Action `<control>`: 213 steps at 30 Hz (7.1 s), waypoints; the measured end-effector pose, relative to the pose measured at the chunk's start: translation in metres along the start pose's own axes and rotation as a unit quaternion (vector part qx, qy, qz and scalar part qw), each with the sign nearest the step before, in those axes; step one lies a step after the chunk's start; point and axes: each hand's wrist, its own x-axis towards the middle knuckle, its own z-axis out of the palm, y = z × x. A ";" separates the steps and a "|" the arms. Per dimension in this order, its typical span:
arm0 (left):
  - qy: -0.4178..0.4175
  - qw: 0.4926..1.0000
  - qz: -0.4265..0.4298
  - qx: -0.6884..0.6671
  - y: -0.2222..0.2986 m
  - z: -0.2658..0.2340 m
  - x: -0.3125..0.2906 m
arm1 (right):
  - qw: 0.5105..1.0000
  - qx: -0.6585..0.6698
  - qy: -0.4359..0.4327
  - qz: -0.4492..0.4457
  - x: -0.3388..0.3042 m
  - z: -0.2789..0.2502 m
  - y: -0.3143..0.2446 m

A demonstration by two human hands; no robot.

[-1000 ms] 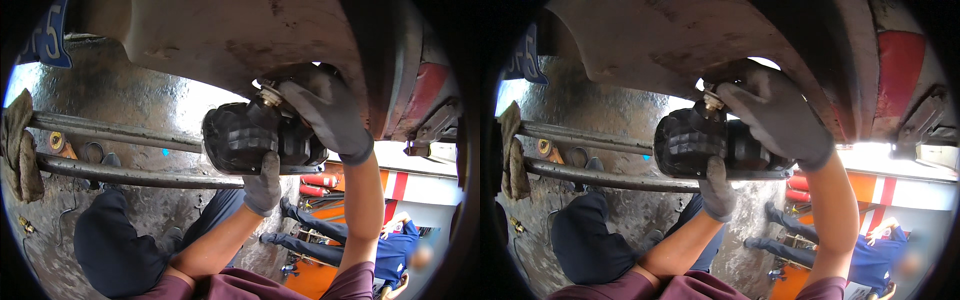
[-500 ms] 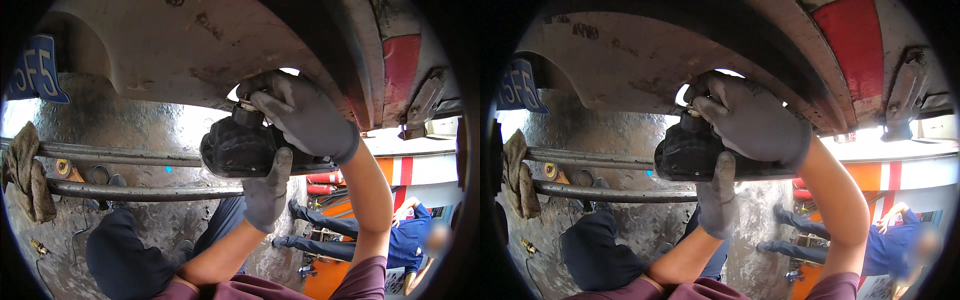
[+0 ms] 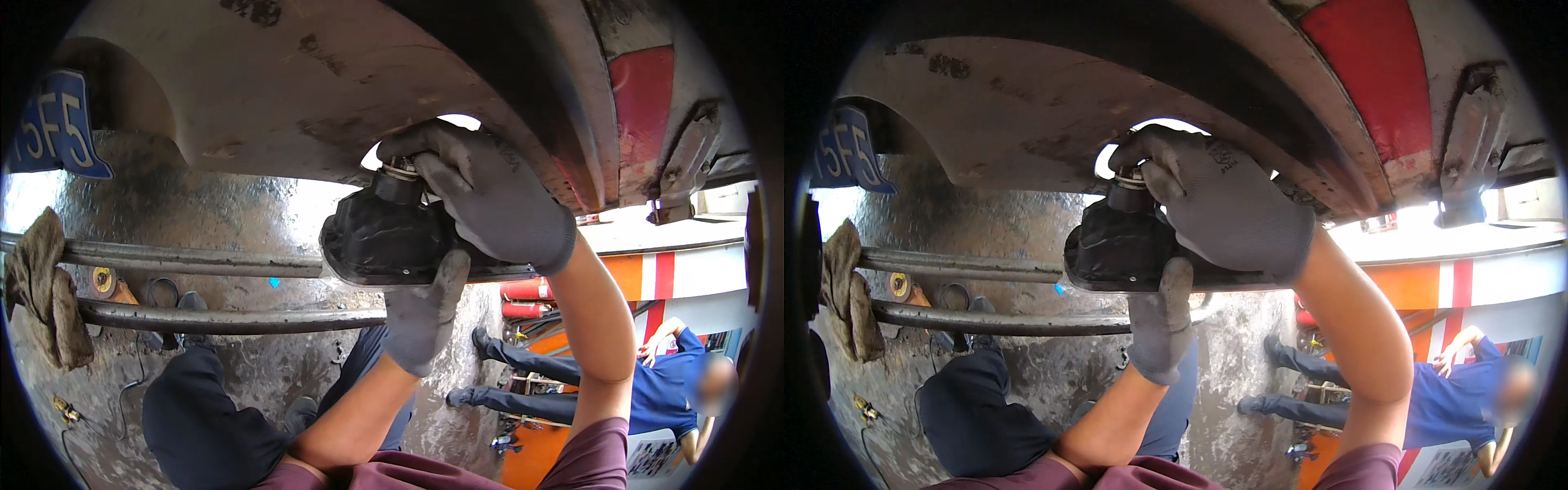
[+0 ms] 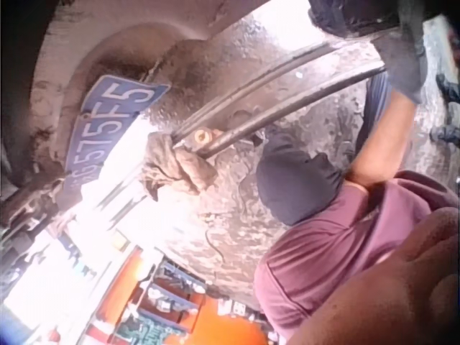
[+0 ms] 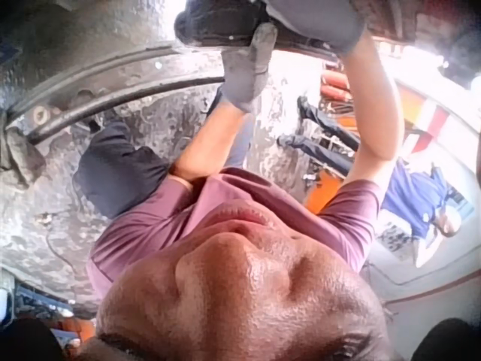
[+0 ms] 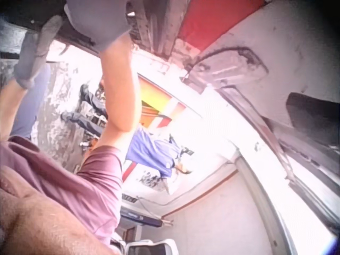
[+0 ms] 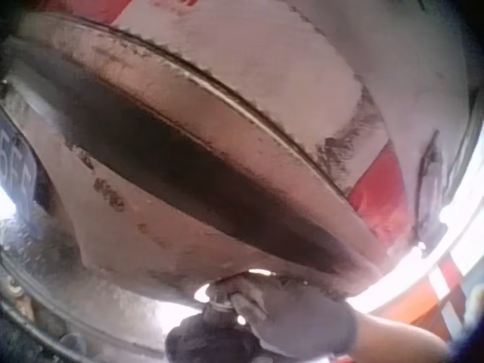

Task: The person installs a tail light assembly into the rear of a vehicle. They position the unit, align the bulb sockets, and connect the wiring harness to complete the installation.

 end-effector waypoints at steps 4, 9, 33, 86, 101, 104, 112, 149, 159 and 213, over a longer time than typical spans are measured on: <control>0.006 1.000 -0.007 0.020 -0.017 -0.009 -0.001 | 0.998 0.058 -0.007 0.010 -0.002 0.001 -0.003; 0.014 0.999 0.025 0.016 -0.020 -0.003 0.001 | 0.985 0.154 -0.018 0.070 0.001 0.005 -0.002; 0.036 0.993 0.052 0.102 -0.031 0.002 -0.011 | 1.000 0.008 -0.010 0.026 0.004 0.004 -0.002; 0.073 0.961 0.146 0.221 -0.025 0.005 0.000 | 0.960 -0.251 -0.040 -0.117 0.001 -0.002 0.009; 0.037 0.912 0.202 0.354 -0.027 -0.001 -0.008 | 0.927 -0.312 0.027 -0.207 0.001 0.006 0.038; 0.050 0.955 0.128 0.263 -0.029 0.003 -0.008 | 0.932 -0.325 -0.017 -0.162 0.001 0.003 0.034; 0.064 0.962 0.113 0.240 -0.025 0.009 -0.008 | 1.000 -0.007 0.028 -0.011 0.005 0.012 0.022; 0.101 0.988 0.036 0.115 -0.033 0.011 -0.009 | 0.980 0.158 -0.121 0.006 0.012 -0.006 0.013; 0.093 0.990 0.062 0.088 -0.042 0.012 -0.011 | 0.979 -0.082 -0.025 -0.185 0.008 0.005 0.032; 0.025 0.980 0.117 0.158 -0.032 -0.002 -0.002 | 0.950 0.254 0.114 0.140 -0.007 0.018 -0.020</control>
